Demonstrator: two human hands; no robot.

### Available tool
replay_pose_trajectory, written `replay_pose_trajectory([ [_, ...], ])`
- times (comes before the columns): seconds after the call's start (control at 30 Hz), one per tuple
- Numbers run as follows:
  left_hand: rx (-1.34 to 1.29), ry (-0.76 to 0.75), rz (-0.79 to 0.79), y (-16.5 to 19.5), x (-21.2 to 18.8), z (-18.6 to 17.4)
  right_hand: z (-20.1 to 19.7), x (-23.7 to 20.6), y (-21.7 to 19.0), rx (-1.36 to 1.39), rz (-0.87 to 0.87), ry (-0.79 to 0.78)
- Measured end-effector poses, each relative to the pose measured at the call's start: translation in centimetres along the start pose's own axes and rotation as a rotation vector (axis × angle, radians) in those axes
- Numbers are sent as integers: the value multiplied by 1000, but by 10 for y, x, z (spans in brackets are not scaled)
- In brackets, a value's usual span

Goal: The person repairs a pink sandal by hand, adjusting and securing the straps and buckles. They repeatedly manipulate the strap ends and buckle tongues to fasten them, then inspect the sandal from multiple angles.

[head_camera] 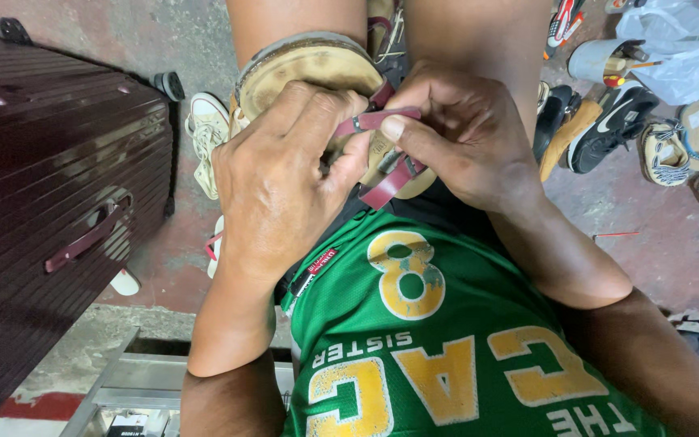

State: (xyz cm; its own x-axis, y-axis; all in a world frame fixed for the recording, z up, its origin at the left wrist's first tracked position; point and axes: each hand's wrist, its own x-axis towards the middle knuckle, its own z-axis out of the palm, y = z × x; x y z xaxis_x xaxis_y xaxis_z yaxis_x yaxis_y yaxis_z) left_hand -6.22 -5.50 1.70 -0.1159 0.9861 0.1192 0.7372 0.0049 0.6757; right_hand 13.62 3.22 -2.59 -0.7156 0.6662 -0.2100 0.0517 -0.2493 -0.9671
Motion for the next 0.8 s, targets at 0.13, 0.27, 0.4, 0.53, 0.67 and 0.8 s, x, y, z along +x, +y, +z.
replay_pose_trajectory([
  [0.13,-14,6,-8,-1,1,3,0,2,-3,26,49,14],
  [0.27,-23,-3,-14,1,2,5,-1,3,-1,-28,63,28],
  [0.4,-17,-1,-15,1,2,3,0,4,0,-53,30,10],
  [0.53,-15,5,-23,2,0,3,2,6,-5,-27,77,-6],
  [0.67,-31,9,-20,6,-2,3,-1,5,-14,-132,131,-39],
  [0.8,-31,2,-24,9,-1,5,-5,4,-16,-266,105,-42],
])
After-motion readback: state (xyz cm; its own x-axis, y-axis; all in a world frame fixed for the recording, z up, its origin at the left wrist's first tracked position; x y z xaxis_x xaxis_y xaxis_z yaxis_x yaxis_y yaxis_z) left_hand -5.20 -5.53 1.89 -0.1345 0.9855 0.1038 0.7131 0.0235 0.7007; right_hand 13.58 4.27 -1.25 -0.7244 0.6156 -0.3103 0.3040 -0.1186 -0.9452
